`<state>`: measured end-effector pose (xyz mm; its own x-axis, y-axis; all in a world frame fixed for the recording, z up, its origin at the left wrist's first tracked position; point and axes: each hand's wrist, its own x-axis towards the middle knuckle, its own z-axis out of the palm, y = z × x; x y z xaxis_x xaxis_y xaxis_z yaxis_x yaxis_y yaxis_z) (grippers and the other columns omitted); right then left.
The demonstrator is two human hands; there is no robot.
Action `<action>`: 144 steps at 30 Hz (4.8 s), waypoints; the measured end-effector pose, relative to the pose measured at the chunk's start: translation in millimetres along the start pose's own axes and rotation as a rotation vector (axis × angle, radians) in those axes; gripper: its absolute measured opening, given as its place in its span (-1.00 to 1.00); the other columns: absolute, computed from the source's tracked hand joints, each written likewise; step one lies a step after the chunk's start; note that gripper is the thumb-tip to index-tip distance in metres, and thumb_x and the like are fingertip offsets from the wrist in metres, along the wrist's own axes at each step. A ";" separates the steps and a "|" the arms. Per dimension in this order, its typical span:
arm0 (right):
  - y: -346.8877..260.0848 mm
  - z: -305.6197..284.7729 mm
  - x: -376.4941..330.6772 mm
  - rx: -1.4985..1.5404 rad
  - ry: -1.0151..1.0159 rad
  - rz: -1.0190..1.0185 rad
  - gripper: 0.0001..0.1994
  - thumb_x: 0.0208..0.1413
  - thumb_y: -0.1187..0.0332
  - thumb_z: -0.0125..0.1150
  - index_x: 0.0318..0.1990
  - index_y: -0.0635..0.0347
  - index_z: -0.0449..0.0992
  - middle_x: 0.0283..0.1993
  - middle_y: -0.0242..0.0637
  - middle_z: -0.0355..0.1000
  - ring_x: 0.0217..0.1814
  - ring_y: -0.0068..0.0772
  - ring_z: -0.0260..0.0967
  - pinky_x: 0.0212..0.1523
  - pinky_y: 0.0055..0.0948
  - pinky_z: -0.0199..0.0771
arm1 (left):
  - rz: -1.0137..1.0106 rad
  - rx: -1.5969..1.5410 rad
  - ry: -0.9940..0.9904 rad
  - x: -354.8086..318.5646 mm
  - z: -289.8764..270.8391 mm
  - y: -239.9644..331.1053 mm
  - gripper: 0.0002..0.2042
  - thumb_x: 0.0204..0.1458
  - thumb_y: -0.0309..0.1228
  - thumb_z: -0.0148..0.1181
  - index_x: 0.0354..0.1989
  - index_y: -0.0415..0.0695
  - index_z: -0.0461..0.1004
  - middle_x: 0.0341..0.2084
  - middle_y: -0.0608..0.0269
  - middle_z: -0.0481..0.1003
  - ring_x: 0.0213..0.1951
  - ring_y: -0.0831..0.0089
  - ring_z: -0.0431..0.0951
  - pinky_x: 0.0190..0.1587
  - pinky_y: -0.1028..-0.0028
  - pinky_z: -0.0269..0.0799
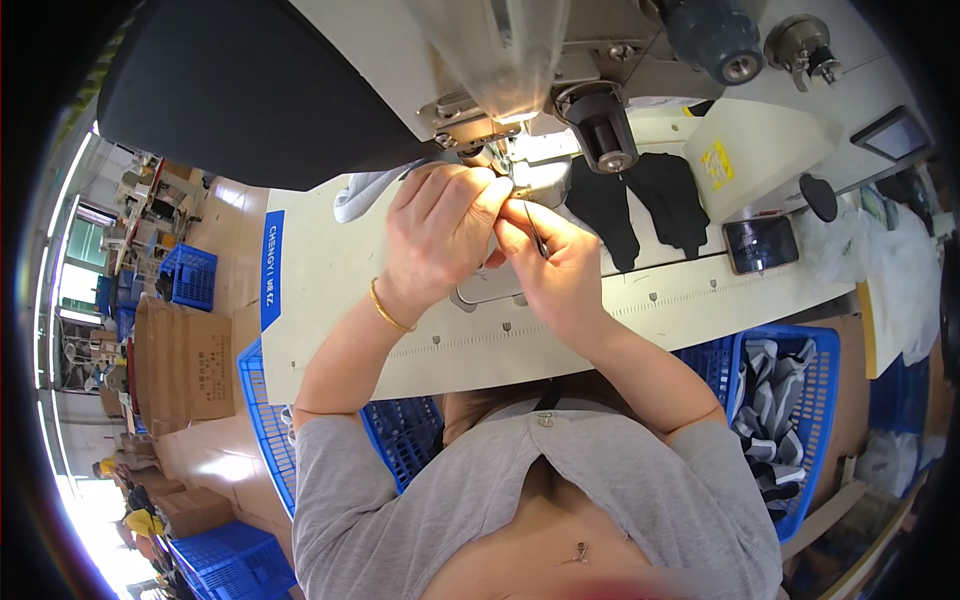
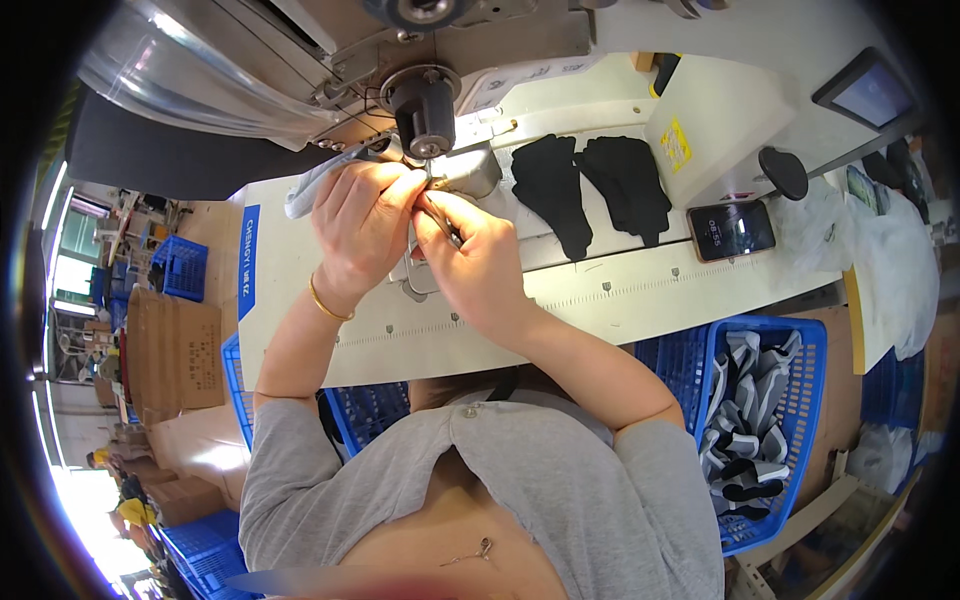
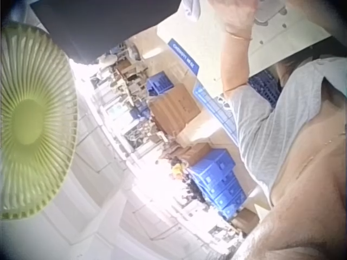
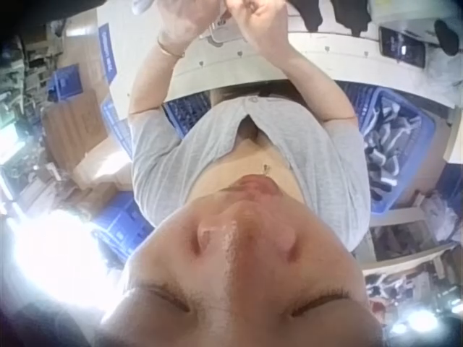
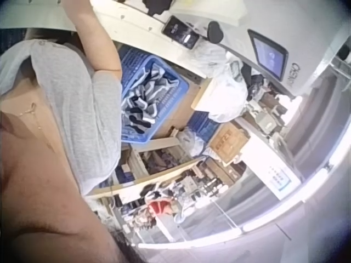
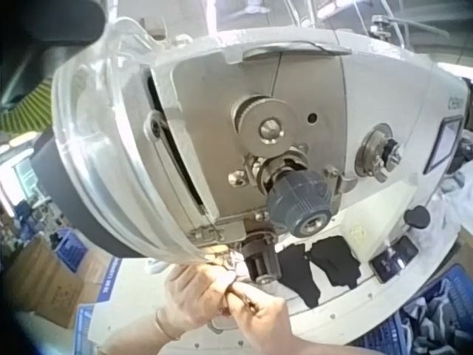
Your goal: The recorder uses a sewing machine and hand snips to stitch and trim shoe components in a manufacturing setting.
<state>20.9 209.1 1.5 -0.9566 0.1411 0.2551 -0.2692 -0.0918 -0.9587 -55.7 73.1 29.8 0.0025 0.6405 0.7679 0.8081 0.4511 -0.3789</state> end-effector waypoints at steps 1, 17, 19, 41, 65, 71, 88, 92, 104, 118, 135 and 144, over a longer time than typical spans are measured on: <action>1.3 0.7 0.0 0.016 0.003 -0.019 -0.76 0.19 0.43 0.13 -0.09 0.44 0.52 -0.38 -0.22 0.53 -0.39 -0.59 0.50 -0.37 -0.56 0.48 | -0.045 -0.040 0.007 -1.2 1.6 1.9 -0.64 -0.41 -0.43 0.22 -0.31 -0.26 0.52 -0.39 0.21 0.47 -0.34 0.33 0.53 -0.26 0.37 0.49; 10.7 4.2 -1.2 -0.026 -0.032 -0.100 -0.71 0.18 0.47 0.08 0.01 0.44 0.46 -0.23 -0.09 0.52 -0.20 -0.42 0.50 -0.19 -0.47 0.47 | -0.271 -0.222 -0.033 -4.6 -8.5 15.3 -0.68 -0.29 -0.62 0.25 -0.23 -0.32 0.55 -0.27 0.09 0.51 -0.25 0.15 0.56 -0.19 0.27 0.50; 14.2 5.6 -0.2 -0.029 -0.020 -0.162 -0.70 0.17 0.48 0.08 0.03 0.44 0.44 -0.20 -0.08 0.53 -0.18 -0.41 0.50 -0.15 -0.47 0.46 | -0.276 -0.232 -0.034 -4.6 -9.5 15.0 -0.68 -0.29 -0.62 0.25 -0.24 -0.32 0.55 -0.26 0.08 0.51 -0.24 0.14 0.56 -0.18 0.27 0.50; 20.5 2.3 -12.9 0.087 -0.090 0.043 -0.69 0.15 0.54 0.09 0.05 0.40 0.45 -0.17 -0.15 0.54 -0.27 -0.50 0.52 -0.23 -0.53 0.50 | -0.456 -0.089 -0.004 -28.0 4.2 15.7 -0.52 -0.34 -0.59 0.19 -0.08 -0.26 0.43 -0.11 0.12 0.42 -0.07 0.17 0.43 -0.01 0.23 0.28; 11.5 -0.4 -37.7 -0.024 -0.368 -0.187 -0.75 0.24 0.54 0.01 0.05 0.28 0.42 -0.22 -0.24 0.48 -0.42 -0.55 0.35 -0.37 -0.56 0.39 | -0.804 -0.071 0.150 -54.3 9.6 -25.4 -0.92 0.14 -0.53 0.14 -0.25 -0.24 0.51 -0.45 0.12 0.50 -0.37 0.34 0.47 -0.27 0.39 0.39; -8.0 -18.6 -45.1 -0.272 -0.122 -0.499 -0.76 0.02 0.63 0.27 -0.11 0.27 0.53 -0.22 -0.22 0.49 -0.36 -0.46 0.41 -0.49 -0.57 0.41 | -0.976 0.094 0.096 -46.1 -91.4 -6.7 -0.95 0.07 -0.54 0.21 -0.38 -0.25 0.49 -0.65 0.12 0.37 -0.61 0.36 0.27 -0.48 0.46 0.26; 39.1 -49.2 -39.1 -0.523 -0.286 -0.352 -0.77 0.11 0.31 0.23 -0.18 0.29 0.53 -0.39 -0.25 0.45 -0.41 -0.33 0.44 -0.41 -0.42 0.40 | -1.669 -1.272 -0.391 -61.8 -42.8 57.8 -0.81 0.11 -0.43 0.16 -0.38 -0.33 0.59 -0.55 0.42 0.53 -0.49 0.77 0.41 -0.49 0.68 0.31; 34.5 -51.4 -31.2 -0.707 -0.313 -0.474 -0.73 0.06 0.26 0.30 -0.20 0.28 0.54 -0.40 -0.27 0.39 -0.43 -0.29 0.40 -0.44 -0.39 0.39 | -1.680 -1.351 -0.403 -63.8 -35.3 61.0 -0.82 0.10 -0.45 0.14 -0.41 -0.32 0.58 -0.54 0.39 0.54 -0.49 0.75 0.43 -0.47 0.67 0.32; 40.0 -61.1 -24.6 -0.814 -0.337 -0.563 -0.70 -0.01 0.17 0.33 -0.27 0.21 0.54 -0.42 -0.35 0.36 -0.46 -0.33 0.40 -0.48 -0.38 0.40 | -1.622 -1.418 -0.399 -58.5 -30.1 61.0 -0.80 0.07 -0.46 0.13 -0.45 -0.35 0.58 -0.56 0.43 0.52 -0.49 0.76 0.41 -0.45 0.69 0.30; 37.7 -67.7 -15.8 -0.763 -0.433 -0.656 -0.74 -0.02 0.18 0.34 -0.32 0.19 0.55 -0.44 -0.36 0.38 -0.50 -0.37 0.40 -0.51 -0.44 0.41 | -1.598 -1.544 -0.539 -55.6 -25.3 55.4 -0.79 0.06 -0.43 0.10 -0.42 -0.34 0.58 -0.50 0.38 0.53 -0.40 0.72 0.43 -0.34 0.65 0.34; 33.9 -60.6 -48.5 -0.508 -0.268 -0.349 -0.84 0.06 0.40 0.31 -0.29 0.33 0.56 -0.46 -0.25 0.41 -0.53 -0.38 0.36 -0.54 -0.46 0.32 | -1.624 -1.443 -0.373 -59.4 -21.0 58.3 -0.77 0.16 -0.40 0.07 -0.37 -0.33 0.56 -0.45 0.36 0.55 -0.43 0.71 0.45 -0.35 0.65 0.38; 49.3 -67.5 -51.6 -0.251 -0.430 0.082 -0.89 0.04 0.46 0.28 -0.34 0.31 0.51 -0.45 -0.32 0.40 -0.42 -0.53 0.31 -0.35 -0.51 0.30 | -1.560 -1.465 -0.527 -57.1 -24.8 56.6 -0.81 0.10 -0.41 0.22 -0.24 -0.31 0.58 -0.44 0.34 0.56 -0.37 0.70 0.49 -0.33 0.66 0.39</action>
<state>64.5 263.8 -67.5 -0.9473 -0.2800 0.1557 -0.2065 0.1620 -0.9650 4.5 46.6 -22.6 -0.8114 0.5131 -0.2799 -0.2451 0.1360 0.9599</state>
